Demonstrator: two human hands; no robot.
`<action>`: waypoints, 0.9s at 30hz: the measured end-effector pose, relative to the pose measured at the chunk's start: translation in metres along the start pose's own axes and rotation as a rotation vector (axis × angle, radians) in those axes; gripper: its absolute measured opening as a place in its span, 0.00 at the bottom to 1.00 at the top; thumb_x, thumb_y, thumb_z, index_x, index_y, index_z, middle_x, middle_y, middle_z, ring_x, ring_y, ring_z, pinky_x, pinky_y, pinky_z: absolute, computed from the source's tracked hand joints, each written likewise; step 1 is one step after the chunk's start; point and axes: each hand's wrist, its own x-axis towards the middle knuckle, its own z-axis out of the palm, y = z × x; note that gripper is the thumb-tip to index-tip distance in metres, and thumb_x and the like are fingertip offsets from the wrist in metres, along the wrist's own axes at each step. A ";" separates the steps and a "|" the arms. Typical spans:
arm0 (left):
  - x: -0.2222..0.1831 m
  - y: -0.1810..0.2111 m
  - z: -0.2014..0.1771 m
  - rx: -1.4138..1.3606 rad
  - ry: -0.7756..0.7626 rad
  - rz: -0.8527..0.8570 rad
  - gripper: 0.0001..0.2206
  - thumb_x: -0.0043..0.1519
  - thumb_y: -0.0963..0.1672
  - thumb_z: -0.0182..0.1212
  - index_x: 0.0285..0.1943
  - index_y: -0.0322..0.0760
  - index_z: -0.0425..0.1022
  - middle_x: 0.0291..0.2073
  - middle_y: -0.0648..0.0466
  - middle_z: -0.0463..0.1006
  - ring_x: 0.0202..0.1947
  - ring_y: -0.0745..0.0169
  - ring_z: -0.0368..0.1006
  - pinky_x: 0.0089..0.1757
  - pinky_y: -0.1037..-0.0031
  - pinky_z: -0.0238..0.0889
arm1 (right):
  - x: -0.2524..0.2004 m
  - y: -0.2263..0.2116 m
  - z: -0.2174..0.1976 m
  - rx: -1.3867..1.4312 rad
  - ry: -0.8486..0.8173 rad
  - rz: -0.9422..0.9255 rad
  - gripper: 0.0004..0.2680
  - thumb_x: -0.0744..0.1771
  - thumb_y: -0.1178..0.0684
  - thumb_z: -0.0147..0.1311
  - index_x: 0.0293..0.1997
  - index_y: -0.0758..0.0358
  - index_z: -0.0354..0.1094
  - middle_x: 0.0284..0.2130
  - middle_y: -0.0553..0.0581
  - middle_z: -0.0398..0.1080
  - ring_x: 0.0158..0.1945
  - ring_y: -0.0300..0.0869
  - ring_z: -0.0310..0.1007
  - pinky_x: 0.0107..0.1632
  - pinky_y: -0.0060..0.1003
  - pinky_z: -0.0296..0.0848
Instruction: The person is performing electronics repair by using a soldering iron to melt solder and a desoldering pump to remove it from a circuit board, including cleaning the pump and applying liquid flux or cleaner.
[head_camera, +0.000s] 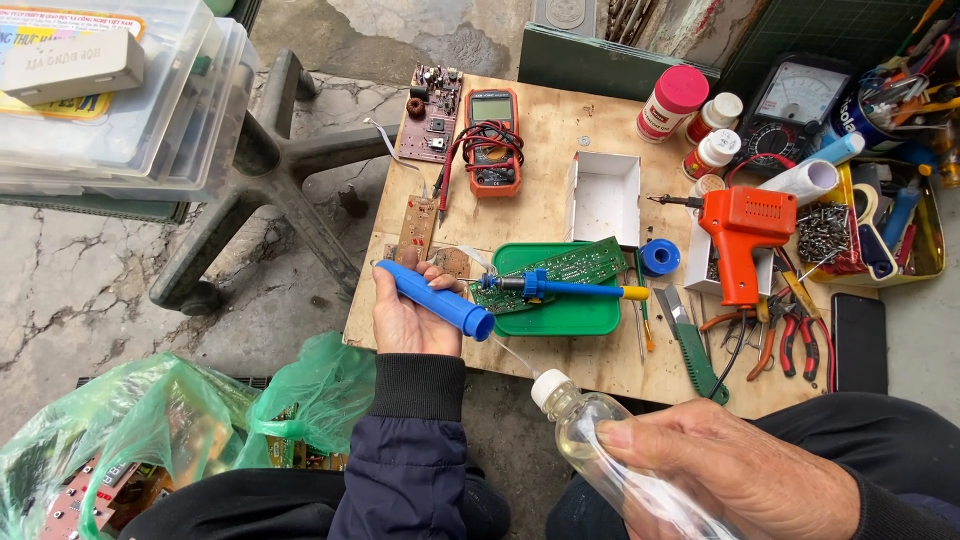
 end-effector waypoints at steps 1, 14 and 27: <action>0.003 0.001 -0.004 -0.008 -0.025 -0.017 0.24 0.77 0.58 0.51 0.61 0.35 0.76 0.36 0.52 0.69 0.31 0.64 0.64 0.36 0.74 0.67 | 0.000 0.001 0.000 0.021 -0.008 -0.004 0.24 0.72 0.43 0.57 0.25 0.82 0.75 0.16 0.70 0.71 0.18 0.48 0.65 0.26 0.40 0.58; -0.001 0.001 0.000 -0.018 0.016 -0.028 0.24 0.73 0.61 0.57 0.48 0.40 0.72 0.36 0.51 0.69 0.29 0.65 0.66 0.25 0.79 0.63 | 0.000 0.008 0.001 0.171 -0.054 0.044 0.24 0.72 0.43 0.59 0.25 0.84 0.74 0.13 0.67 0.64 0.16 0.48 0.61 0.25 0.41 0.53; -0.004 -0.003 0.007 -0.062 0.055 -0.046 0.24 0.71 0.62 0.60 0.44 0.43 0.71 0.35 0.53 0.69 0.24 0.69 0.62 0.22 0.82 0.61 | 0.007 0.020 -0.007 0.206 -0.083 0.022 0.23 0.74 0.47 0.58 0.26 0.85 0.75 0.14 0.68 0.66 0.17 0.48 0.63 0.25 0.41 0.54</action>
